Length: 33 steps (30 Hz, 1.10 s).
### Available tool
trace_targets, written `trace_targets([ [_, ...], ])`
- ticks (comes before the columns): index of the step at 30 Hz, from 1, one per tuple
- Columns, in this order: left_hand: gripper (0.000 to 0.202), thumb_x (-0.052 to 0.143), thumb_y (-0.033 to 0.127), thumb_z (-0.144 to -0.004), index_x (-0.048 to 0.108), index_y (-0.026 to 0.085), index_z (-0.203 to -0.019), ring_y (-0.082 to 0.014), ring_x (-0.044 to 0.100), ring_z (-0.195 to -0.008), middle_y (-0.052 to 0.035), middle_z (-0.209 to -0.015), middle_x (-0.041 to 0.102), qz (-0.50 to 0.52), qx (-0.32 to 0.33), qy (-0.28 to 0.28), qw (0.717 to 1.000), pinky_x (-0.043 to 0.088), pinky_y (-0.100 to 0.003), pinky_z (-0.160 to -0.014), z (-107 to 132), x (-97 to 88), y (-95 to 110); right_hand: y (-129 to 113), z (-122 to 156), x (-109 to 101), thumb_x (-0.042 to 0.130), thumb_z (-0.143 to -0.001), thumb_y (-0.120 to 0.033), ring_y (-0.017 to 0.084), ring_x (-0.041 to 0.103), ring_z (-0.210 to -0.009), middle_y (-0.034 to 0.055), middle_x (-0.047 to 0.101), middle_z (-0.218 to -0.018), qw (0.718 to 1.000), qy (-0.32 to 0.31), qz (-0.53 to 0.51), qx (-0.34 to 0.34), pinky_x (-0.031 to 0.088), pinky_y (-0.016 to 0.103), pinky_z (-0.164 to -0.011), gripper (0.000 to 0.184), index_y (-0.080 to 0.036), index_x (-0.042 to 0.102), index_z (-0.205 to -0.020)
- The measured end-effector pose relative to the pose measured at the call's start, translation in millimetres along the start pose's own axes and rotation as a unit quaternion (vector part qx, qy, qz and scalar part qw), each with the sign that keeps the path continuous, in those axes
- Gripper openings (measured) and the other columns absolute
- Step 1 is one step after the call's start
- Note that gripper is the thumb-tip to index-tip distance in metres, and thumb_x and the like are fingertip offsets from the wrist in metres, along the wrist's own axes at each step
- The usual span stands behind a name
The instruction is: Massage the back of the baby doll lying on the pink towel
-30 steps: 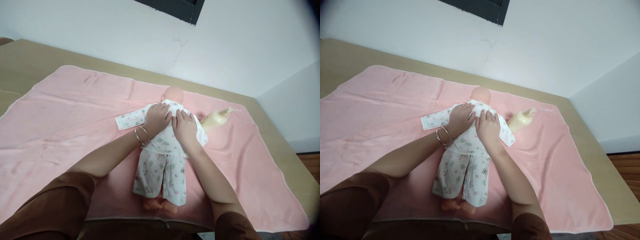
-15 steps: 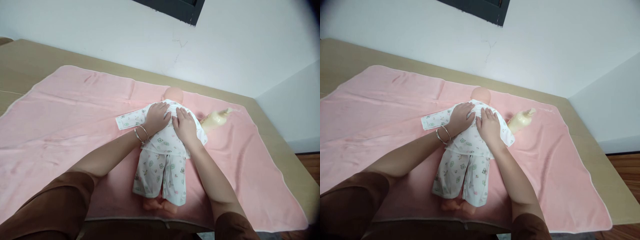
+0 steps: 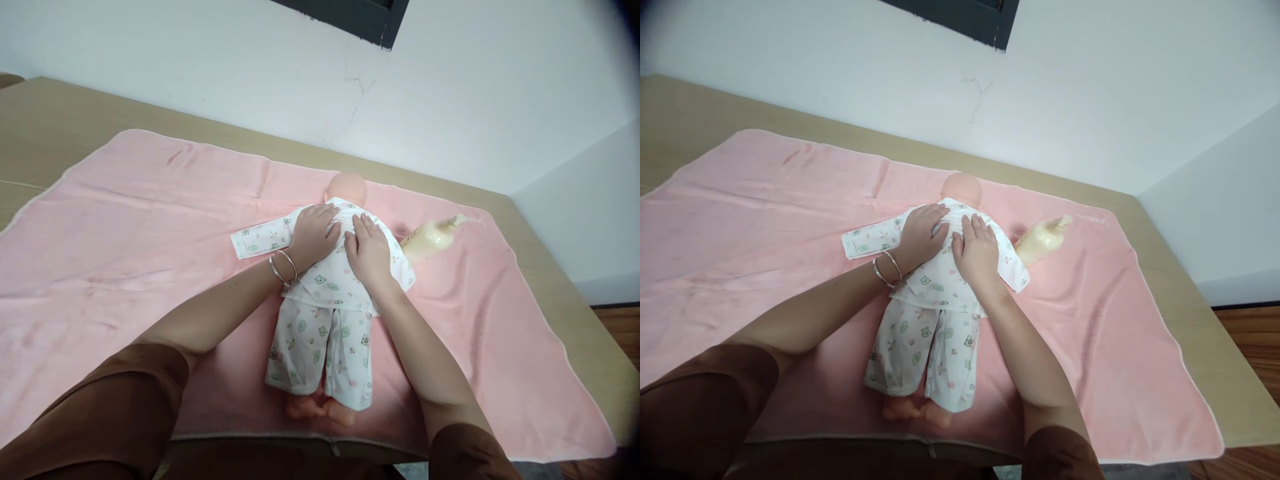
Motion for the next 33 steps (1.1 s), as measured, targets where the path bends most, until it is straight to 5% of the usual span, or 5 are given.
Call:
trace_targets([
  [33,0.036,0.045,0.027,-0.09,0.065,0.017,-0.118,-0.0243,0.061,-0.117,-0.0081,-0.122,0.07,-0.002,0.001,0.004,1.0,0.043,-0.042,-0.106,0.0,0.3,-1.8,1.5,0.7,-3.5,0.04,-0.1,-0.033,0.029,0.049,-0.136,0.0181,0.055,-0.143,1.0,0.017,-0.01,0.006,0.035,0.047,-0.115,0.046,-0.011,0.054,-0.139],
])
Point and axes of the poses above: each hand's wrist, its own z-axis away from the middle knuckle, its own x-axis out of the palm, y = z × x, the point moved 6 cm from there along -z, towards the middle knuckle
